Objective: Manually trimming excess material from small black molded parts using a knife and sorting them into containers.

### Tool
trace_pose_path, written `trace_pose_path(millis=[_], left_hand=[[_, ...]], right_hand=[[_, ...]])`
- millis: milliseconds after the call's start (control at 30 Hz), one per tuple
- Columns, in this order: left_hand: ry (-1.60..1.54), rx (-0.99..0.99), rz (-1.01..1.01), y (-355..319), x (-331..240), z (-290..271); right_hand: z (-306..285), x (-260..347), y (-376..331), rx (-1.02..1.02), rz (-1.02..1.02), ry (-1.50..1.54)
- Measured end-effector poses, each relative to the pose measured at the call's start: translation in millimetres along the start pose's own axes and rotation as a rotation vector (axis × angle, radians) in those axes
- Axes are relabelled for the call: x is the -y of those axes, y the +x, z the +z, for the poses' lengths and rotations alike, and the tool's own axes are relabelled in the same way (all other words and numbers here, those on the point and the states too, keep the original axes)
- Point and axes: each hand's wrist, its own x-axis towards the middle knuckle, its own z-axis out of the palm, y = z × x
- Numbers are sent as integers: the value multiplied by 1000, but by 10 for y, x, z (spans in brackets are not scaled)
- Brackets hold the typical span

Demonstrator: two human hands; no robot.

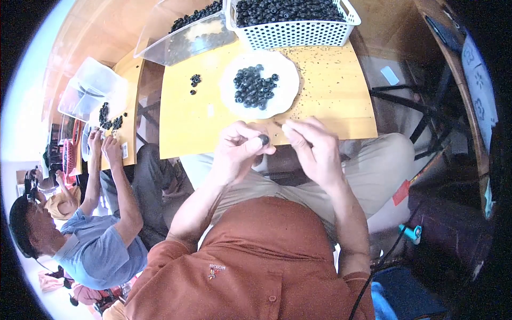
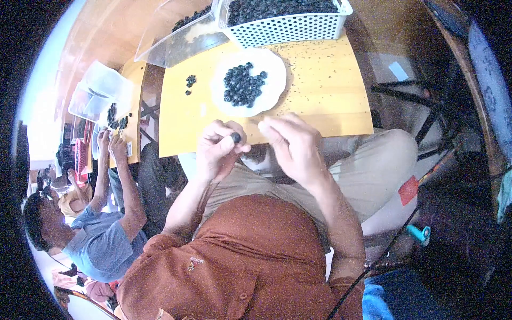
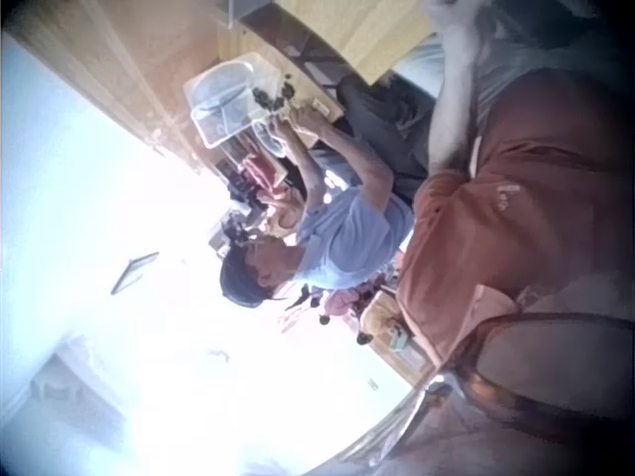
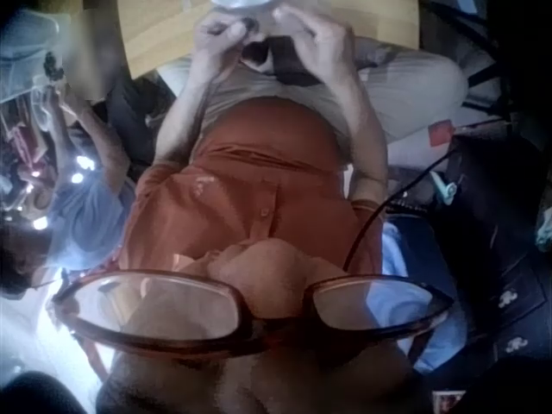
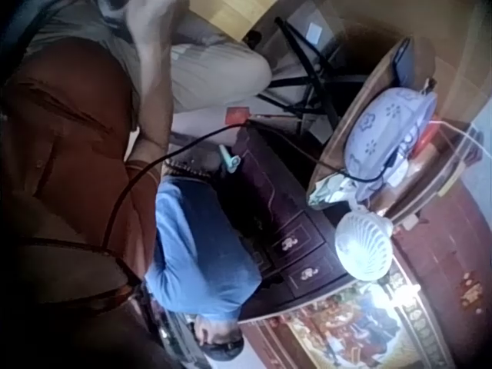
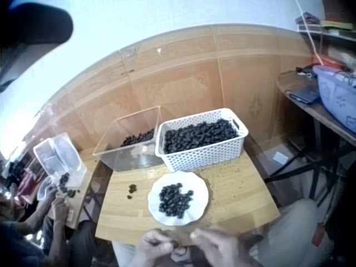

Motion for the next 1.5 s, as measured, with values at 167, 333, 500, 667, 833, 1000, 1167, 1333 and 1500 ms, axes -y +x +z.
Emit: trace_pose_path(millis=[167,333,500,667,833,1000,1167,1333,1500], left_hand=[[75,112,47,12,-108,77],[40,78,19,56,-67,30],[16,64,-11,61,-29,-22],[61,56,-36,68,-16,-2],[180,131,3,92,50,-2],[97,200,-200,77,8,-18],[2,277,-310,86,-20,47],[30,292,-334,141,-15,83],[219,254,-331,303,-150,252]], right_hand=[[-158,-85,0,-37,149,21],[-117,-40,-8,15,155,98],[-45,4,-17,46,109,153],[-35,60,-20,115,87,148],[22,50,-19,108,136,254],[-34,-48,-53,215,234,417],[-134,-60,-26,324,348,651],[-198,-146,3,279,351,500],[-196,-343,-27,-10,440,501]])
